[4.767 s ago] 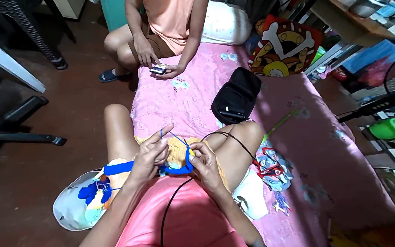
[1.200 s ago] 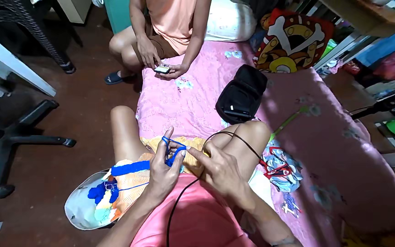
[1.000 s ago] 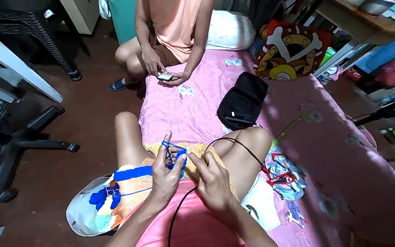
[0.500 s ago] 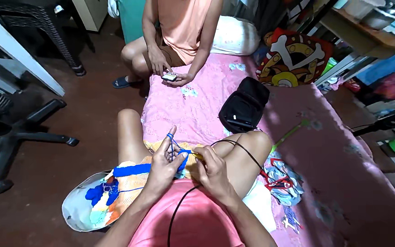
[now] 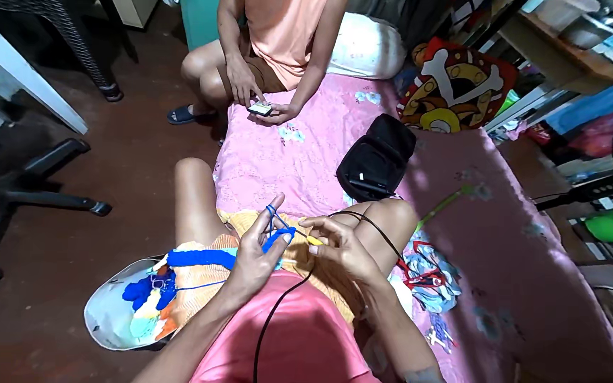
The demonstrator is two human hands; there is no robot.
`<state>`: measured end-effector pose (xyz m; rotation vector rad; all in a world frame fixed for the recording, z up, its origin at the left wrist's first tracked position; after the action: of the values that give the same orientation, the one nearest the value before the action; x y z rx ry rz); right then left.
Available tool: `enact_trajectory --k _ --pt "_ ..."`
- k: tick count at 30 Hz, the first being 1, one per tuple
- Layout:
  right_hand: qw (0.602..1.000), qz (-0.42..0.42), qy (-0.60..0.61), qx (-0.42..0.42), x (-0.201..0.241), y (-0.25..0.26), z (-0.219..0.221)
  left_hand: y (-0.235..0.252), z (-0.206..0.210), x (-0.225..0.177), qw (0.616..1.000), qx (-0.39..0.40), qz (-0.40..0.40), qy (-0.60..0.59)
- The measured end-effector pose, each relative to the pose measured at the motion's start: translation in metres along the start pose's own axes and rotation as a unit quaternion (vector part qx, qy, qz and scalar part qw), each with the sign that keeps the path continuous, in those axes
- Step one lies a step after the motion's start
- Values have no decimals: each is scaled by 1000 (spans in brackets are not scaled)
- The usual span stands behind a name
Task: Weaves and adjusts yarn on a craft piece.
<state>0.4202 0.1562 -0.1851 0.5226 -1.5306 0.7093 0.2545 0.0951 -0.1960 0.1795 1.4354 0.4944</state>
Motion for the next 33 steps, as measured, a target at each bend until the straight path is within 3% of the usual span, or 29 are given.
enact_trajectory --k 4,7,11,15,16,18,20,22,25,28,33 --pt "981 34 184 48 -20 5 10 0 -3 3 999 -34 -14 -22" --pt "983 17 180 20 -18 6 13 3 -5 4 996 -66 -38 -39" --pt "992 -84 -25 -92 -1 2 16 7 -4 -2 996 -88 -7 0" --pt "932 -176 -261 -178 16 2 26 0 2 1 982 -63 129 120" --pt "943 -155 -240 -169 17 6 28 -1 2 3 977 -70 154 127" --pt "989 -87 -58 -106 13 16 29 -2 1 3 975 -95 173 101" --pt "985 -55 158 -46 1 26 33 1 -2 -2 979 -121 156 45" --pt "975 -81 201 -58 -7 27 35 5 -6 -8 982 -142 126 10" --pt "966 -188 -1 -178 -4 16 36 7 -12 -12 985 -150 89 5" --pt "906 -277 -203 -249 2 8 39 9 -15 -14 987 -134 82 18" --pt "837 -336 -327 -281 9 1 43 13 -23 -18 992 -107 69 26"
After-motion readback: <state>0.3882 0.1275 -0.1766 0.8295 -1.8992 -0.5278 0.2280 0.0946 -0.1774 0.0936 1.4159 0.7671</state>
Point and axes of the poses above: each hand's wrist, its own y-axis towards the middle knuckle, its own z-axis out of the palm, x = y × z, the point moved 5 cm from there along y, towards the middle knuckle, and after that the axes turned 8 degrees about z, right-handed, at the moved point
